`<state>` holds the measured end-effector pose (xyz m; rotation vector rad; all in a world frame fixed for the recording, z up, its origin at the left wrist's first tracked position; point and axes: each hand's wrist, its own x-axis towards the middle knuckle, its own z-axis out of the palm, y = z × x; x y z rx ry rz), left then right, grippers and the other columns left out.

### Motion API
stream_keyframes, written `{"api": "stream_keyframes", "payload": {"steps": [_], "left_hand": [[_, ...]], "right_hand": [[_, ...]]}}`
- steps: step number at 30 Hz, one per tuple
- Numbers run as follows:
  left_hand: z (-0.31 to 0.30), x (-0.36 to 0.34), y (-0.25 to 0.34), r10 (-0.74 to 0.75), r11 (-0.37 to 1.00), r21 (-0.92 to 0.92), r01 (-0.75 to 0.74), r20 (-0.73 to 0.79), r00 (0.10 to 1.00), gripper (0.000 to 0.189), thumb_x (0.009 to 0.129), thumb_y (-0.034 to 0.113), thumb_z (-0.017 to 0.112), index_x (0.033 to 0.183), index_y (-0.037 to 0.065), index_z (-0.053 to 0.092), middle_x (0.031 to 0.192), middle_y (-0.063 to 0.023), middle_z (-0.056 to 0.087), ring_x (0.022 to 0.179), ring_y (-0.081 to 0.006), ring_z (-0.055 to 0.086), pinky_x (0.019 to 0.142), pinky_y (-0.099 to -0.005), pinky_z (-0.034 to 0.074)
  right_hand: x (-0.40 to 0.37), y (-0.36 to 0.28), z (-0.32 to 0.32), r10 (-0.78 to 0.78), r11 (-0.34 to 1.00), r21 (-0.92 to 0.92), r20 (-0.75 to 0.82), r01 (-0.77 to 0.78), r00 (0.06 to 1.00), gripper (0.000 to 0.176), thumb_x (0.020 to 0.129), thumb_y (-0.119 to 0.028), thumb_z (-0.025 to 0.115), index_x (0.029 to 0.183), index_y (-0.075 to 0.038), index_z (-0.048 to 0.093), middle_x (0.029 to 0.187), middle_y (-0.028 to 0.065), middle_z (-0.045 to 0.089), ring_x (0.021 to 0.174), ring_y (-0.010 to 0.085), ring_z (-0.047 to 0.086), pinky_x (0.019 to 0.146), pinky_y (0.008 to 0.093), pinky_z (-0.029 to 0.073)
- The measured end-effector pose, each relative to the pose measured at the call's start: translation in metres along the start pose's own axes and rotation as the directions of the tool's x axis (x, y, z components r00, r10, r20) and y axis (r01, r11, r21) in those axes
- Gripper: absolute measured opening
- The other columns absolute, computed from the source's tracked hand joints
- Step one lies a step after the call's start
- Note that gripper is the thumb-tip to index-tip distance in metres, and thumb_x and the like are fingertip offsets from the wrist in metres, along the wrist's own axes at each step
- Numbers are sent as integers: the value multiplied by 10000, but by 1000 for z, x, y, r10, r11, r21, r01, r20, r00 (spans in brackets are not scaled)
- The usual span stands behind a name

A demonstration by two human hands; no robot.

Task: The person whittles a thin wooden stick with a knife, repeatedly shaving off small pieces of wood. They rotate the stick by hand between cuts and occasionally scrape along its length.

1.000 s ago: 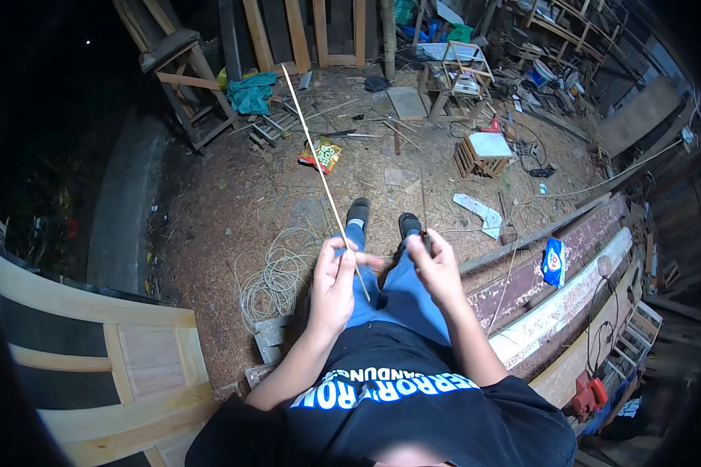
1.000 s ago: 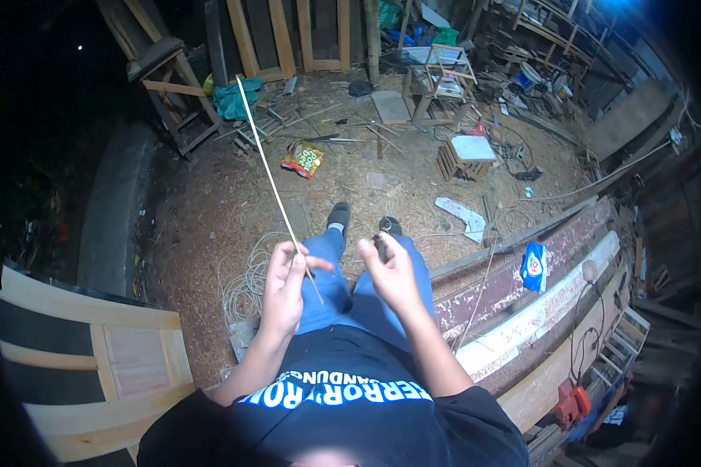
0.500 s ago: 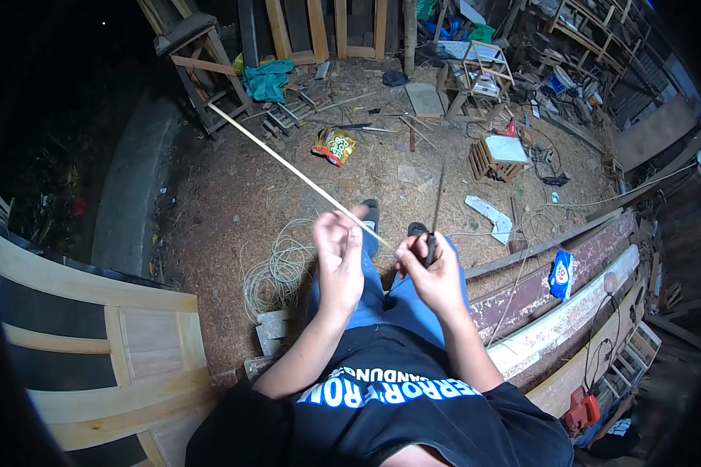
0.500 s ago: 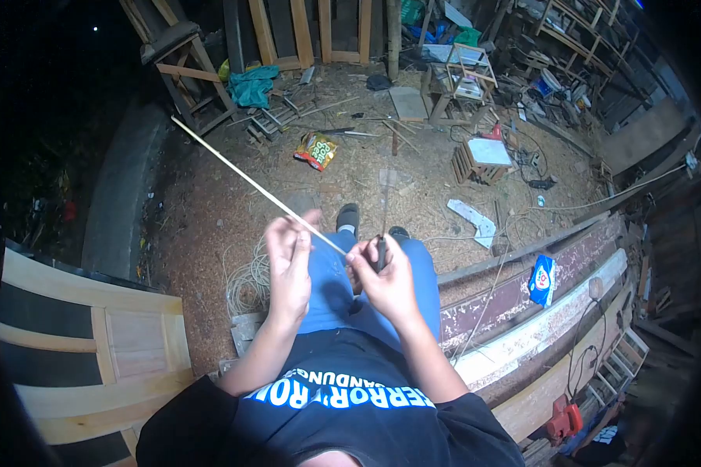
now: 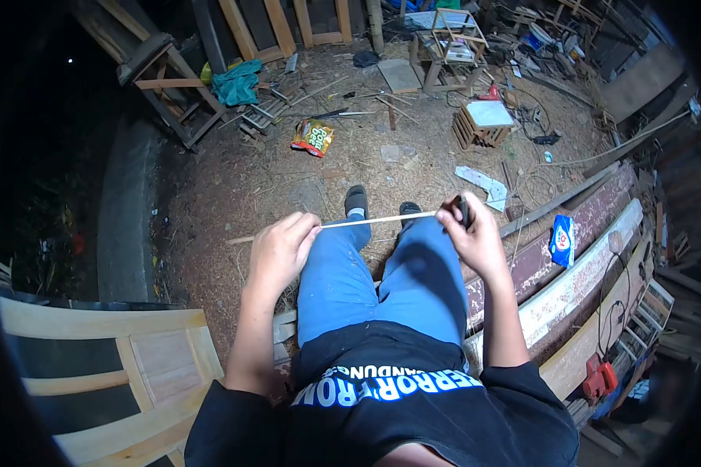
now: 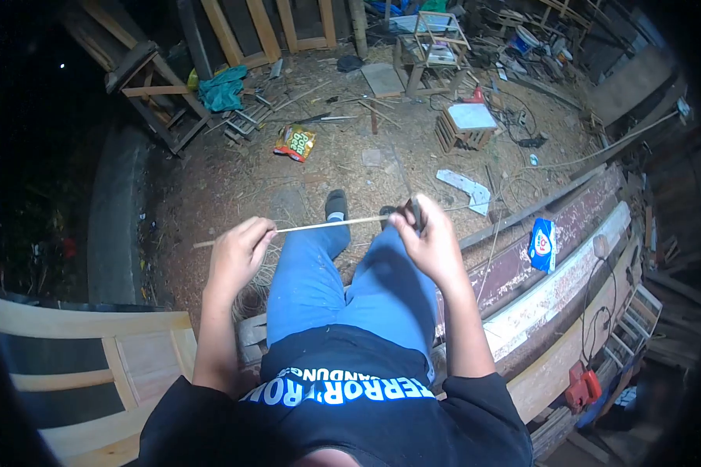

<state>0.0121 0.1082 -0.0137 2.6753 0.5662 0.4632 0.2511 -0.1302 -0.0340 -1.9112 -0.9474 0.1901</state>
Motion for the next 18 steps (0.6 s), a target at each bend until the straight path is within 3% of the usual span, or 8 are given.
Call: {"api": "stream_keyframes", "payload": {"steps": [2, 4, 6, 7, 8, 12, 15, 18], "left_hand": [[15, 0, 5, -21, 997, -81, 17, -46, 999, 75, 991, 132, 675, 1007, 59, 672, 929, -147, 693, 798, -357, 684, 681, -405, 516], [27, 0, 9, -117, 953, -287, 97, -52, 992, 76, 1042, 108, 627, 1018, 37, 637, 826, -93, 664, 688, -223, 637, 631, -342, 486], [36, 2, 22, -266, 809, -540, 233, 17, 964, 76, 1065, 95, 601, 1020, 36, 616, 830, -72, 649, 703, -143, 608, 642, -304, 484], [43, 2, 27, -297, 688, -688, 233, 26, 954, 92, 1097, 87, 560, 1043, 25, 603, 851, -4, 610, 755, -45, 511, 653, -233, 423], [46, 3, 33, -302, 652, -719, 241, 45, 952, 90, 1100, 89, 557, 1056, 25, 601, 864, 5, 610, 757, -40, 507, 657, -227, 419], [52, 9, 61, -299, 515, -821, 245, 96, 949, 96, 1115, 121, 545, 1118, 37, 591, 854, 24, 582, 720, -30, 480, 633, -215, 398], [53, 7, 80, -282, 384, -878, 284, 181, 942, 165, 1130, 212, 542, 1157, 52, 576, 783, 38, 525, 598, -15, 404, 508, -200, 315], [39, 5, 92, -250, 318, -860, 400, 331, 910, 183, 1133, 229, 541, 1126, 50, 580, 753, 48, 507, 587, -19, 399, 512, -203, 308]], "right_hand": [[5, -6, -7, -33, 997, -75, -198, 19, 980, 237, 951, -156, 768, 918, -3, 590, 791, 90, 520, 709, 250, 557, 677, 380, 475], [6, 5, -10, -120, 985, -155, -268, 80, 956, 228, 1008, -197, 706, 955, -1, 604, 784, 104, 535, 709, 250, 566, 677, 383, 475], [-2, 2, -7, 23, 998, 56, -130, -16, 991, 262, 1065, -241, 623, 943, -12, 588, 779, 119, 558, 712, 255, 574, 684, 386, 476], [-8, -3, -3, 125, 987, 105, 4, -125, 992, 278, 1091, -263, 573, 935, -32, 584, 744, 130, 565, 691, 271, 586, 674, 393, 479], [-11, -4, 6, -53, 991, 123, 14, 51, 998, 251, 1078, -254, 594, 934, -49, 589, 725, 144, 575, 674, 306, 612, 645, 405, 481], [-14, -23, 25, -156, 988, 42, 198, 151, 968, 285, 1046, -280, 641, 879, -61, 567, 727, 175, 622, 685, 394, 655, 592, 449, 481], [-5, -35, 23, -265, 960, -51, 169, 277, 949, 338, 1016, -328, 681, 839, -68, 558, 707, 146, 637, 654, 381, 663, 553, 459, 479], [2, -39, 19, -348, 925, -101, 158, 366, 924, 379, 978, -356, 718, 784, -72, 558, 667, 130, 629, 599, 361, 649, 526, 450, 476]]}}
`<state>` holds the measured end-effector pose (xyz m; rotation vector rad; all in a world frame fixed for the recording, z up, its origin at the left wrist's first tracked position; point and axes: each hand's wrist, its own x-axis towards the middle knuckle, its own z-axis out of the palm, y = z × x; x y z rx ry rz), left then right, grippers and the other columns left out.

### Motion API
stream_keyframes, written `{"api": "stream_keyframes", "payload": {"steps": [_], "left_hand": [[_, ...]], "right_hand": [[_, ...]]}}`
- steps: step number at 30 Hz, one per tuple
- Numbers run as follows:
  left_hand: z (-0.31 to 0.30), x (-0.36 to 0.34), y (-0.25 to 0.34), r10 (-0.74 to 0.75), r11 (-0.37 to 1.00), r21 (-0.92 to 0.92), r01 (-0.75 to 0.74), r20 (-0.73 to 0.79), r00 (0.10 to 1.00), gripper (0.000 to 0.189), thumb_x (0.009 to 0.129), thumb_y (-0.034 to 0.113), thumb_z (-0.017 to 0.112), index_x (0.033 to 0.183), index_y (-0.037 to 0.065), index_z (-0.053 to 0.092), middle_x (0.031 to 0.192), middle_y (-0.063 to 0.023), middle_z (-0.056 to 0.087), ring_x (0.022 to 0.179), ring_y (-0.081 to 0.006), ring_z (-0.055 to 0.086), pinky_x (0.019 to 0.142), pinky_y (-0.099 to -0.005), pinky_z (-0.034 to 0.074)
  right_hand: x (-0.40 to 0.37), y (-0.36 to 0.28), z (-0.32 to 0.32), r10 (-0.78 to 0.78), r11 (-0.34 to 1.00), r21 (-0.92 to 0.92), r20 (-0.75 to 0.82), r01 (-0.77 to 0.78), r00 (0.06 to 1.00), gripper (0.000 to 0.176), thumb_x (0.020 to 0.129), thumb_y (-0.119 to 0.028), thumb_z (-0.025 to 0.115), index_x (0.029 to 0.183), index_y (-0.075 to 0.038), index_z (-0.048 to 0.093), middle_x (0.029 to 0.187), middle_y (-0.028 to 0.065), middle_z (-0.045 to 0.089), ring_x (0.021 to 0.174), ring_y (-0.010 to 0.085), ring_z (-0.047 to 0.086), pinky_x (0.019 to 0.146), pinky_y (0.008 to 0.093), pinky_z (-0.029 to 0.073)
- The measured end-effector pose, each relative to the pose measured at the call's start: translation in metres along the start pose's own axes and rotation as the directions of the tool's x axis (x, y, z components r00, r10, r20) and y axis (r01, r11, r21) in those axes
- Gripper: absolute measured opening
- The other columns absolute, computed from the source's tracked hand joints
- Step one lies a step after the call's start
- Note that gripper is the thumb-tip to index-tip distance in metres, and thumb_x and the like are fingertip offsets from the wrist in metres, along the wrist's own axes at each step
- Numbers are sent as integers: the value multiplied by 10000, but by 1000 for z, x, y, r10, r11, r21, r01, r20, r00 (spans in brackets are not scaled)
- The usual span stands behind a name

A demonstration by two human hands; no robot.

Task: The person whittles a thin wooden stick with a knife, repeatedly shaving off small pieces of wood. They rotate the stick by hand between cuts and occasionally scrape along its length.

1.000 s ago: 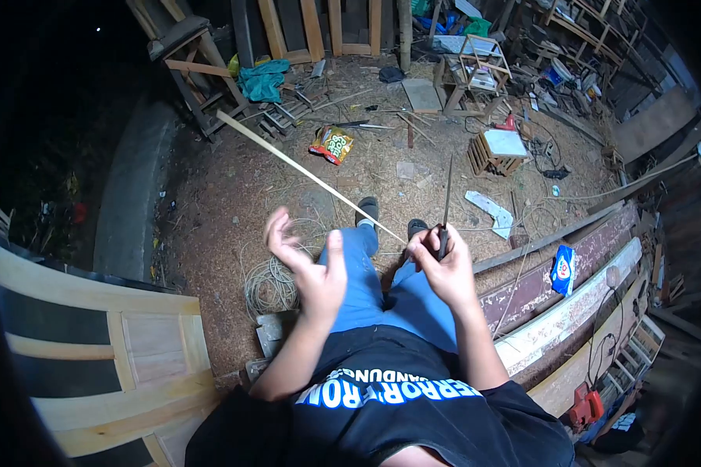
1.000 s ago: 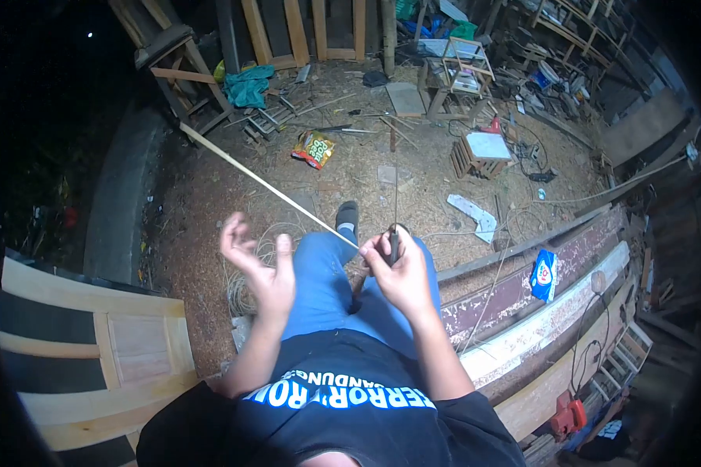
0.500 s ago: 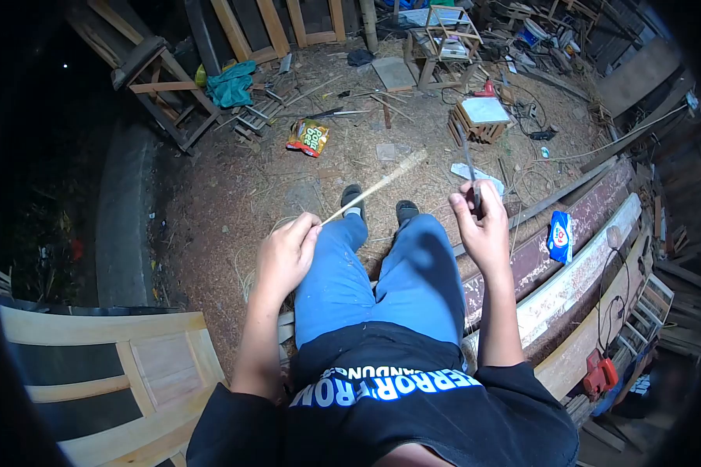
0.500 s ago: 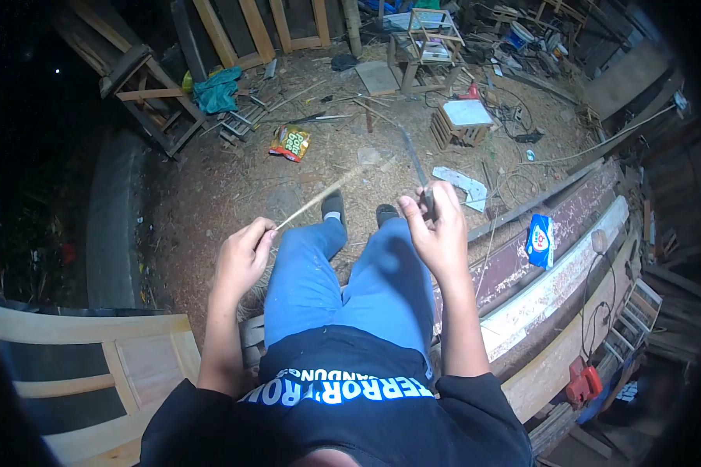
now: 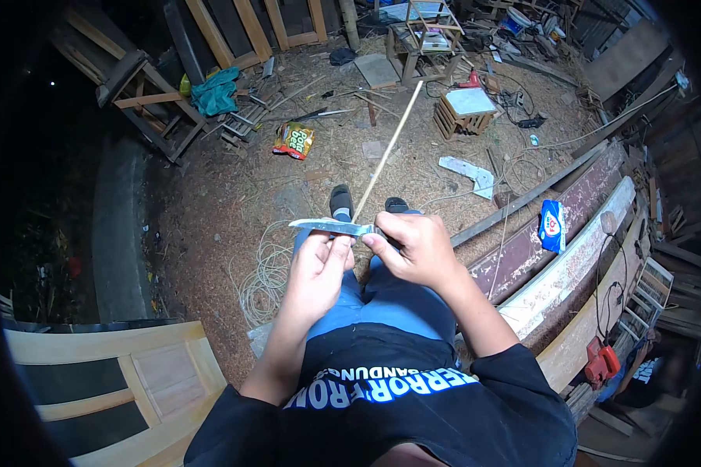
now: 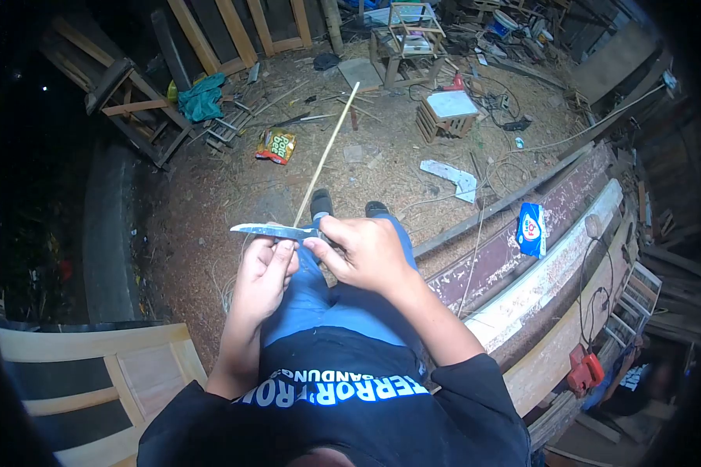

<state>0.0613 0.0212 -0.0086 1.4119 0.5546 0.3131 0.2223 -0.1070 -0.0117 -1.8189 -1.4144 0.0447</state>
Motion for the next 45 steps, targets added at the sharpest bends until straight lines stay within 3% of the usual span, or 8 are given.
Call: {"api": "stream_keyframes", "payload": {"steps": [19, 22, 25, 28, 41, 43, 44, 45], "left_hand": [[27, -32, 23, 364, 831, 500, -244, -156, 918, 123, 1081, 80, 594, 1092, -10, 678, 763, -7, 592, 670, -56, 534, 607, -256, 433], [24, -33, 21, 378, 813, 520, -263, -126, 917, 137, 1057, 74, 611, 1155, 6, 678, 789, -184, 668, 637, -293, 689, 580, -364, 481], [24, -35, 18, 390, 812, 515, -276, -125, 912, 110, 1061, 74, 603, 1121, 7, 667, 772, -179, 651, 622, -278, 676, 577, -356, 477], [21, -39, 17, 313, 836, 509, -203, -141, 939, 117, 1094, 69, 561, 1054, 3, 648, 731, 8, 545, 643, -45, 496, 582, -250, 402], [2, -52, -5, 283, 831, 534, -153, -170, 944, 127, 1101, 87, 548, 1035, 13, 629, 706, -13, 535, 602, -71, 498, 553, -265, 393], [-8, -62, -12, 273, 811, 572, -126, -180, 945, 118, 1094, 92, 553, 1050, 13, 630, 711, -84, 590, 569, -142, 561, 549, -305, 425], [-12, -63, -17, 255, 846, 522, -114, -207, 944, 128, 1101, 102, 548, 1055, 14, 628, 708, -60, 576, 575, -117, 545, 547, -292, 416], [-16, -63, -22, 233, 878, 469, -99, -237, 943, 137, 1108, 112, 542, 1061, 15, 627, 706, -36, 563, 580, -92, 529, 544, -279, 406]], "right_hand": [[1, -1, -19, -132, 989, -72, -90, 126, 987, 428, 879, -366, 796, 681, -109, 517, 572, 75, 561, 516, 292, 608, 493, 396, 450], [0, 4, -19, -160, 983, -103, -108, 149, 981, 434, 868, -373, 803, 674, -114, 514, 569, 71, 555, 510, 281, 603, 491, 390, 448], [-2, 4, -21, -165, 980, -135, -113, 149, 980, 435, 871, -373, 804, 668, -116, 518, 566, 71, 552, 504, 277, 601, 487, 391, 446], [-3, 14, -24, -112, 979, -188, -148, 84, 983, 435, 882, -374, 801, 661, -119, 525, 558, 73, 544, 496, 278, 599, 480, 393, 444], [-12, 48, -19, -38, 924, -377, -241, -57, 970, 414, 962, -413, 733, 705, -114, 606, 557, 82, 583, 494, 273, 619, 466, 412, 429], [-20, 112, -27, 358, 864, -87, -584, -495, 728, 339, 1009, -396, 696, 843, -104, 740, 574, 74, 620, 475, 206, 606, 468, 374, 423], [-25, 132, -60, 540, 807, 99, -521, -582, 661, 287, 1043, -354, 661, 1007, -110, 808, 601, 55, 657, 498, 137, 592, 480, 339, 420], [-20, 130, -65, 483, 848, 74, -512, -524, 710, 272, 1042, -329, 661, 1001, -102, 804, 599, 42, 652, 509, 123, 580, 485, 331, 415]]}}
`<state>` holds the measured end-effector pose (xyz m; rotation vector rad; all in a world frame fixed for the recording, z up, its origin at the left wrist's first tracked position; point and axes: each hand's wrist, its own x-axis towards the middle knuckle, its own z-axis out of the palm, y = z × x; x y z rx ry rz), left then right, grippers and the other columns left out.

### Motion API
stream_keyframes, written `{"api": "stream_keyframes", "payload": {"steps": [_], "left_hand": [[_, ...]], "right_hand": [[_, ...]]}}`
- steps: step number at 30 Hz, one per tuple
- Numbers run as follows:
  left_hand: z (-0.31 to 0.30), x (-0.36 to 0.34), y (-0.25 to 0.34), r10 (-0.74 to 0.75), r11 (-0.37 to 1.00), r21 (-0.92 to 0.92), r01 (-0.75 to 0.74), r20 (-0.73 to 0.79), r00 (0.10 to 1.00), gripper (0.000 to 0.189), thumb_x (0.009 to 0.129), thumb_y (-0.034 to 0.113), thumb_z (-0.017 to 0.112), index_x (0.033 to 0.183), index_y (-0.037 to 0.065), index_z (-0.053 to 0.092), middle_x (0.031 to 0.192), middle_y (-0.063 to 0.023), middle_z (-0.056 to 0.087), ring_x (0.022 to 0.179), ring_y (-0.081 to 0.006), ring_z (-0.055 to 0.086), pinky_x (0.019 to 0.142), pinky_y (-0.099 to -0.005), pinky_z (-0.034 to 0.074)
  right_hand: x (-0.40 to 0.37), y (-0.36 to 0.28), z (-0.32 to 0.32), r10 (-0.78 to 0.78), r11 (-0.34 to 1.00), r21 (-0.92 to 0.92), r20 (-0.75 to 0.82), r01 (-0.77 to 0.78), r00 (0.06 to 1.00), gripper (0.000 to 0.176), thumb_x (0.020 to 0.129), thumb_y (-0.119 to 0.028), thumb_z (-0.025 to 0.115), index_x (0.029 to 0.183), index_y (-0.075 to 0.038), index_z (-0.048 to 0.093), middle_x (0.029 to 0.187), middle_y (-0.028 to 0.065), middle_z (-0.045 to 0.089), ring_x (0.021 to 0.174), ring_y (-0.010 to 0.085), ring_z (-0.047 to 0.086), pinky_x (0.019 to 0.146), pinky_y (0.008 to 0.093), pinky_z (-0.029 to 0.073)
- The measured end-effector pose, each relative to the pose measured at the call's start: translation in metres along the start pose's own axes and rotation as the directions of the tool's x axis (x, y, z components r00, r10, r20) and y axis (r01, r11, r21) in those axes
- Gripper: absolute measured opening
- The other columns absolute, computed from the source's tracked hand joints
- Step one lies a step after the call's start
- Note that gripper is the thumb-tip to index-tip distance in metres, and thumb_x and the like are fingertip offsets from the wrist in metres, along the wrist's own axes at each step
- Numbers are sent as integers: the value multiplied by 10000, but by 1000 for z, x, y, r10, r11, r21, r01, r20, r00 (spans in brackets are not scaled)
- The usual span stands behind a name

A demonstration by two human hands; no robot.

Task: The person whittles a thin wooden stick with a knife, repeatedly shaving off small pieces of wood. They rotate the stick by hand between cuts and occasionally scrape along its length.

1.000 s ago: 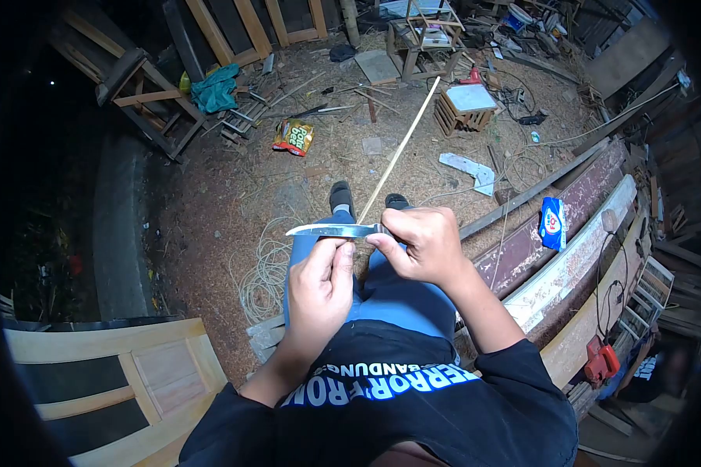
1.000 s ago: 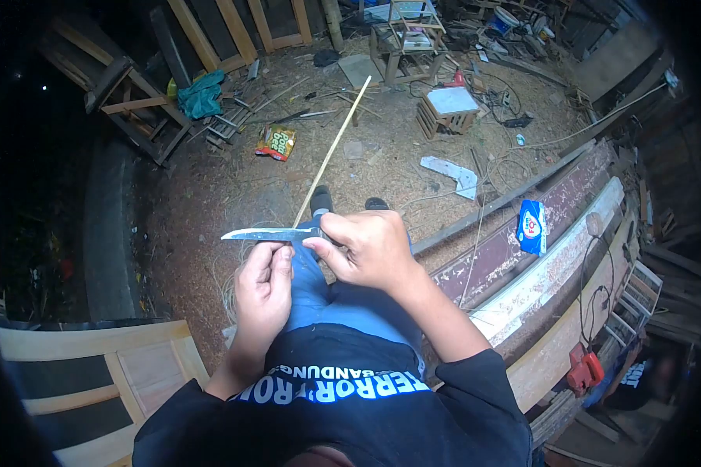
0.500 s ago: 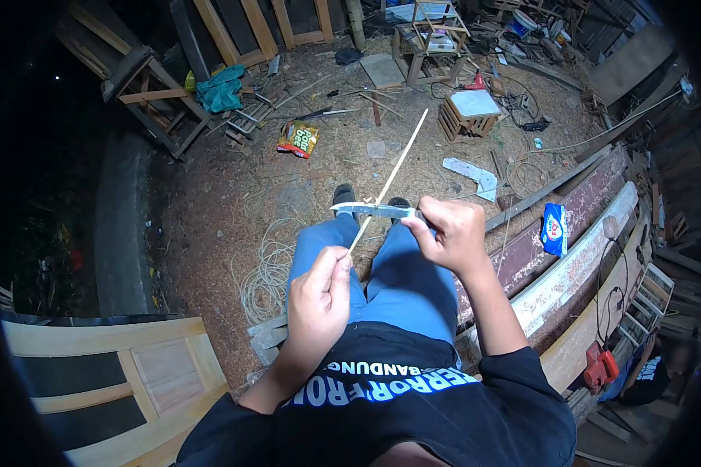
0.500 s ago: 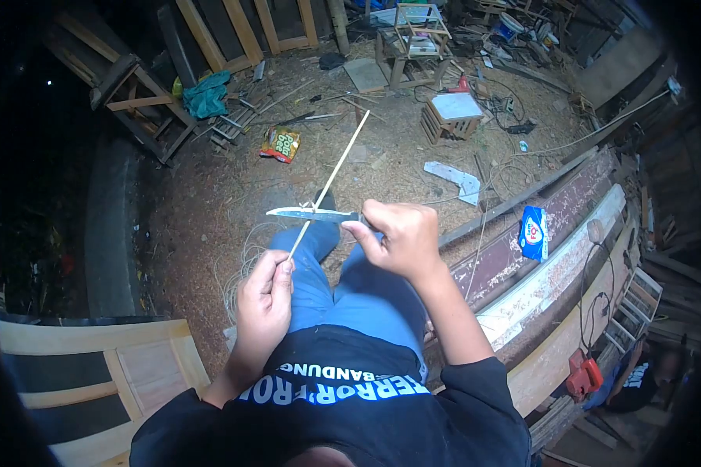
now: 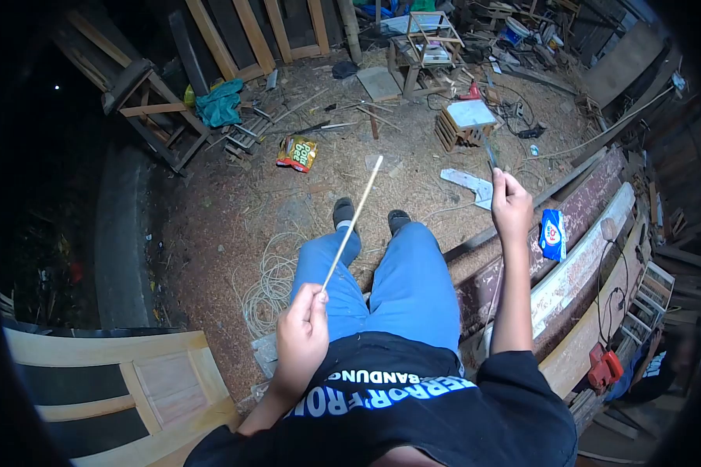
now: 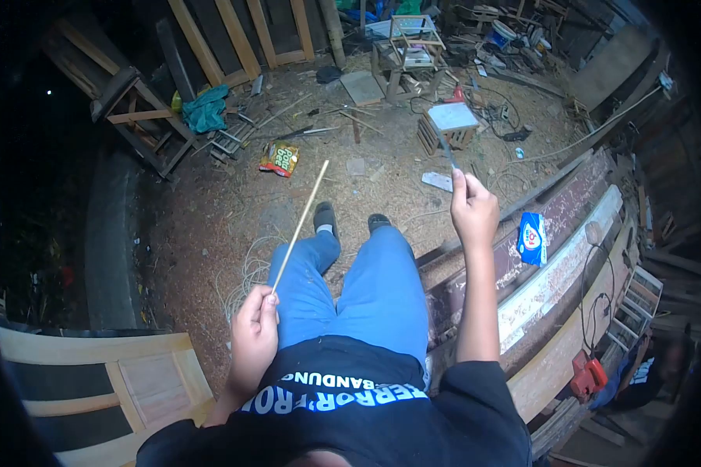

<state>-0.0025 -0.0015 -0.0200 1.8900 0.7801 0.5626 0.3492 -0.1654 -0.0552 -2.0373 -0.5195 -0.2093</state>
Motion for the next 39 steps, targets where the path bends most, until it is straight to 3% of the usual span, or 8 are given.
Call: {"api": "stream_keyframes", "payload": {"steps": [3, 7, 16, 21, 24, 27, 36, 39], "left_hand": [[8, 7, -5, -61, 988, -137, 65, 37, 997, 183, 1135, 133, 498, 1104, 9, 628, 718, 33, 505, 615, -27, 466, 554, -235, 372], [20, 32, 15, -31, 958, -279, 63, 116, 993, 204, 1137, 121, 494, 1134, -10, 650, 731, 22, 510, 655, -42, 476, 576, -235, 373], [26, 27, 33, -29, 946, -319, 56, 88, 996, 190, 1111, 108, 559, 1063, -36, 674, 759, 0, 607, 664, -48, 525, 586, -250, 418], [20, 18, 39, 23, 969, -247, -6, 68, 997, 189, 1107, 122, 572, 1046, -32, 663, 699, -16, 585, 619, -58, 528, 556, -267, 418], [18, 15, 44, 116, 976, -186, -114, -4, 993, 177, 1107, 126, 566, 1029, -12, 647, 658, -28, 549, 579, -75, 516, 536, -279, 405], [4, 10, 48, 14, 987, -160, -2, 74, 997, 178, 1121, 141, 544, 1022, 30, 643, 750, 36, 525, 655, -22, 465, 581, -220, 359], [-2, 4, 15, 3, 987, -162, 6, 56, 998, 190, 1118, 143, 519, 1000, 34, 620, 641, -24, 509, 571, -80, 508, 543, -294, 408], [-15, -11, 15, -128, 973, -170, 154, 153, 980, 192, 1131, 151, 520, 1000, 46, 614, 729, 58, 470, 632, -17, 421, 570, -219, 329]], "right_hand": [[-35, -22, 24, -275, 950, 175, 81, 258, 958, 265, 1019, -310, 683, 900, -88, 768, 589, 71, 632, 500, 171, 587, 488, 360, 422], [-86, -80, 33, -390, 921, 181, 409, 345, 825, 379, 968, -336, 722, 706, -94, 595, 603, 147, 583, 526, 344, 610, 503, 436, 450], [-85, -116, 32, -635, 767, 240, 412, 595, 653, 430, 885, -309, 761, 674, -78, 467, 554, 110, 469, 504, 339, 562, 473, 435, 411], [-81, -123, 29, -697, 708, 230, 380, 667, 609, 424, 922, -395, 753, 674, -121, 544, 569, 79, 577, 510, 296, 618, 482, 408, 453], [-78, -123, 30, -709, 696, 172, 324, 697, 627, 442, 916, -412, 759, 668, -123, 535, 555, 73, 549, 496, 281, 604, 477, 400, 448], [-64, -110, 31, -645, 754, 44, 236, 655, 727, 463, 926, -414, 758, 659, -121, 517, 540, 76, 513, 483, 270, 590, 471, 391, 436], [-64, -107, 35, -681, 688, -85, 268, 720, 682, 416, 945, -398, 744, 691, -121, 566, 555, 71, 562, 502, 279, 614, 481, 401, 453], [-46, -73, 49, -422, 903, -100, -28, 417, 906, 375, 981, -359, 718, 730, -100, 613, 571, 89, 592, 513, 292, 620, 492, 409, 449]]}}
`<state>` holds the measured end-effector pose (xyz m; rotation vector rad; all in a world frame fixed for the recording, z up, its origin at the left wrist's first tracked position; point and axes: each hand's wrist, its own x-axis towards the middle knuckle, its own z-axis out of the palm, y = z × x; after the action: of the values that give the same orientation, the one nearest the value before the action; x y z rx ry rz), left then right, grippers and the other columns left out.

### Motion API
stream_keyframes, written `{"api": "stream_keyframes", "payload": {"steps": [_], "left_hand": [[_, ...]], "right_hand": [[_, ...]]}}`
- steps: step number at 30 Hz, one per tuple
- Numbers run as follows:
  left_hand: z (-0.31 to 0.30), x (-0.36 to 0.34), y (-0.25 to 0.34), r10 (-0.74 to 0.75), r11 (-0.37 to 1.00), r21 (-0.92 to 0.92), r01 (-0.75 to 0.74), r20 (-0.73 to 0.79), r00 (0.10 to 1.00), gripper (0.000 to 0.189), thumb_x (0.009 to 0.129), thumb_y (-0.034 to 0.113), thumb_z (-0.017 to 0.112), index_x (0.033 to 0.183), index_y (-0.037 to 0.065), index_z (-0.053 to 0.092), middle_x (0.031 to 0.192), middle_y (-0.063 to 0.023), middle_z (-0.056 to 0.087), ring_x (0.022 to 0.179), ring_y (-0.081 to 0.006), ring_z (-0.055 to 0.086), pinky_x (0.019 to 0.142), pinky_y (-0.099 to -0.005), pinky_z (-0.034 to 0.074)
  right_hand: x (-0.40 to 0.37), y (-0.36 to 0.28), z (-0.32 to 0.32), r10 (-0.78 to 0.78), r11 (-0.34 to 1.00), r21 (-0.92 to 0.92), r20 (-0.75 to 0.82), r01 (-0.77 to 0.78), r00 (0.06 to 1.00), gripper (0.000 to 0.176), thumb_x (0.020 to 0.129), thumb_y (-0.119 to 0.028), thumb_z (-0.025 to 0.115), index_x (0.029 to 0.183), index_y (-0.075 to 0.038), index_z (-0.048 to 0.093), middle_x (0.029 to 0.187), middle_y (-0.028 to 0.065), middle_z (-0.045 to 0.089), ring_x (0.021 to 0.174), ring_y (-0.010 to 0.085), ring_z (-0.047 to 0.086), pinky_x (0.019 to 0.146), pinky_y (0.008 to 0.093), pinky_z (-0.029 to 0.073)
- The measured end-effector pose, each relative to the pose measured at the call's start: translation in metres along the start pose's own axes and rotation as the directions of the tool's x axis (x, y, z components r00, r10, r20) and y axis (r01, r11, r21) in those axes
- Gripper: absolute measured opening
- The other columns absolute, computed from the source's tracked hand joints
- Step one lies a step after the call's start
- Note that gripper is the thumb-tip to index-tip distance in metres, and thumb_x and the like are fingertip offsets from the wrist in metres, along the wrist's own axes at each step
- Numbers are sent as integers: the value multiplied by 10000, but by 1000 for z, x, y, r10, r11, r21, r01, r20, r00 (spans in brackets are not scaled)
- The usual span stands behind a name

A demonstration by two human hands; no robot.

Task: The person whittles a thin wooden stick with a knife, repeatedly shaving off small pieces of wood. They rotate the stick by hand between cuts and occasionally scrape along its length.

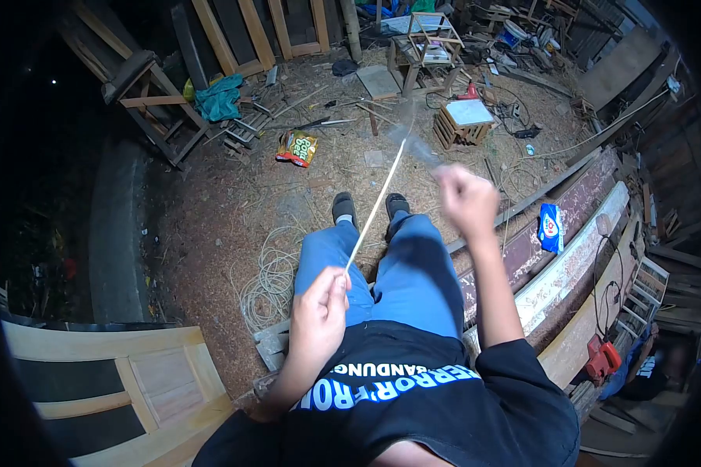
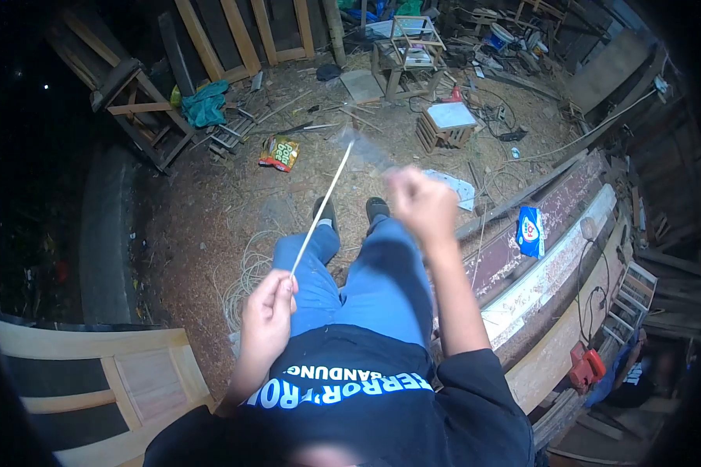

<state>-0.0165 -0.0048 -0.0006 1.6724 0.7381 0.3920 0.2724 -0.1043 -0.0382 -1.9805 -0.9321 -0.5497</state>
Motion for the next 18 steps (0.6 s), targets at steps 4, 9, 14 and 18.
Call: {"api": "stream_keyframes", "payload": {"steps": [4, 9, 14, 18], "left_hand": [[-4, -8, -28, -24, 988, -155, 24, 6, 1000, 198, 1138, 144, 494, 1013, 30, 598, 725, 52, 452, 644, -21, 411, 579, -221, 320], [-7, 14, -23, 5, 976, -216, 8, 60, 998, 176, 1133, 126, 500, 1142, 0, 622, 746, 19, 541, 665, -46, 492, 607, -221, 368], [3, 27, -14, 78, 946, -316, -71, 10, 997, 162, 1123, 96, 518, 1098, -18, 630, 743, 13, 561, 675, -56, 522, 610, -230, 410], [1, 30, -6, 85, 950, -303, -80, 2, 996, 163, 1108, 76, 548, 1059, -35, 656, 764, 11, 603, 665, -58, 541, 605, -229, 428]], "right_hand": [[21, 14, -24, 143, 989, -49, 111, -138, 984, 377, 1026, -331, 676, 754, -74, 632, 567, 136, 562, 486, 302, 574, 497, 408, 425], [-24, -41, -15, -1, 992, 117, 416, -53, 909, 421, 983, -356, 720, 703, -77, 578, 566, 138, 547, 496, 322, 569, 492, 422, 430], [-27, -80, -21, -275, 961, 137, 498, 238, 823, 419, 925, -400, 746, 680, -110, 569, 570, 101, 600, 534, 317, 648, 513, 436, 487], [-25, -87, -20, -343, 939, 179, 473, 292, 812, 429, 899, -339, 769, 670, -91, 504, 558, 98, 525, 505, 319, 587, 481, 423, 434]]}}
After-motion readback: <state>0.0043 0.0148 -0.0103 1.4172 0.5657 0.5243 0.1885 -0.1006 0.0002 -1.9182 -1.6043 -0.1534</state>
